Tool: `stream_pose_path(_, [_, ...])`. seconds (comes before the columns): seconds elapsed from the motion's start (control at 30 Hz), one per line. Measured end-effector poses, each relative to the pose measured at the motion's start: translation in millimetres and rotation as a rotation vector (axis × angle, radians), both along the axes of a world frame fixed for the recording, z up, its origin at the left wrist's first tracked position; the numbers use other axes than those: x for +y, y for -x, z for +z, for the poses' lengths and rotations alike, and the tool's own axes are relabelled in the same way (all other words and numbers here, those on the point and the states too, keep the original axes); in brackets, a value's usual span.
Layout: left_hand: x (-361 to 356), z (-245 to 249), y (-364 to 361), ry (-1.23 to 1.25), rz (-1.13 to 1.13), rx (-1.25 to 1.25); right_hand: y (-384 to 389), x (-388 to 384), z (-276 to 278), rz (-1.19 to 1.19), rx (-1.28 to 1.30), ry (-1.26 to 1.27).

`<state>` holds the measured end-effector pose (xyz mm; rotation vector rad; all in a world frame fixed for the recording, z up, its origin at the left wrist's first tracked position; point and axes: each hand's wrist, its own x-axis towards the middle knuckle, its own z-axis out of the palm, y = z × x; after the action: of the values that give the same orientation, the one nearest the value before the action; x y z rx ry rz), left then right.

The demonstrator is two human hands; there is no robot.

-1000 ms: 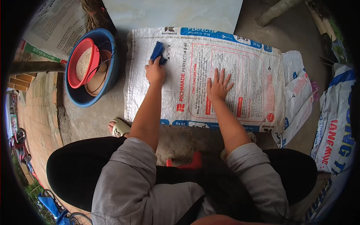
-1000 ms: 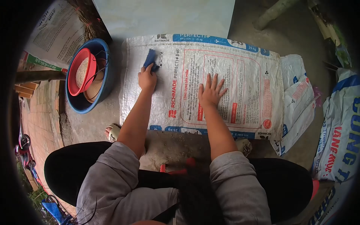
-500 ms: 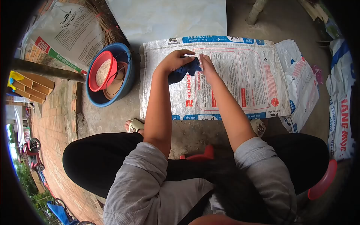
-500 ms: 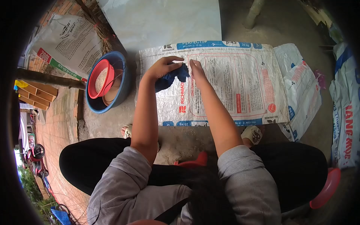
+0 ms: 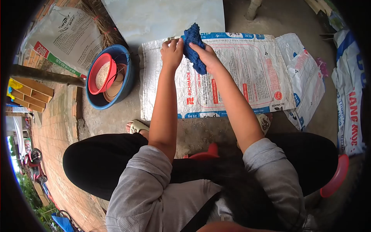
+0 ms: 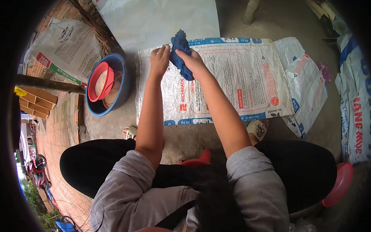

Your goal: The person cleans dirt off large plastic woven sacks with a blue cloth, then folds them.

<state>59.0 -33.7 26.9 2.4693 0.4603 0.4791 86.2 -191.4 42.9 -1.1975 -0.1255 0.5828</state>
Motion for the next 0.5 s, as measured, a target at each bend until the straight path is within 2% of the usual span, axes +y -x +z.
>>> stream_pose_path(0.03, [4.2, 6.7, 1.3, 0.222, -0.18, -0.166, -3.5, -7.7, 2.2, 0.029, -0.016, 0.041])
stream_pose_path(0.07, [2.1, 8.9, 6.5, 0.582, -0.264, -0.159, -4.0, -11.0, 2.9, 0.023, -0.014, 0.046])
stream_pose_path(0.13, [-23.3, 48.0, 24.4, 1.049, -0.227, 0.019, -2.9, -16.9, -0.3, 0.197, -0.024, 0.183])
stream_pose_path(0.17, [-24.7, 32.1, 16.8, 1.087, -0.295, 0.008, -1.1, -10.9, -11.3, 0.198, -0.107, 0.159])
stream_pose_path(0.23, [-40.1, 12.1, 10.3, 1.071, -0.385, -0.048, 14.7, 2.5, -24.5, 0.164, -0.211, 0.343])
stream_pose_path(0.27, [-39.8, -1.5, 5.8, 1.155, -0.294, 0.02, 22.6, 6.7, -29.9, 0.103, -0.249, 0.407])
stream_pose_path(0.33, [-28.3, -32.6, 0.3, 1.369, -0.135, 0.124, 20.1, 0.9, -34.2, 0.35, -0.273, 0.705])
stream_pose_path(0.37, [-23.1, -46.9, 1.5, 1.536, -0.059, 0.158, 18.2, -1.8, -38.3, 0.443, -0.242, 0.691])
stream_pose_path(0.4, [-21.4, -53.3, 6.1, 1.575, 0.004, 0.161, 17.1, -4.9, -37.8, 0.536, -0.212, 0.676])
stream_pose_path(0.47, [1.5, -102.8, 2.2, 1.427, 0.011, 0.153, 13.9, -19.3, -14.3, 0.591, -0.212, 0.656])
stream_pose_path(0.5, [1.6, -99.1, 6.1, 1.179, 0.051, 0.192, 11.4, -27.7, -8.0, 0.646, -0.216, 0.633])
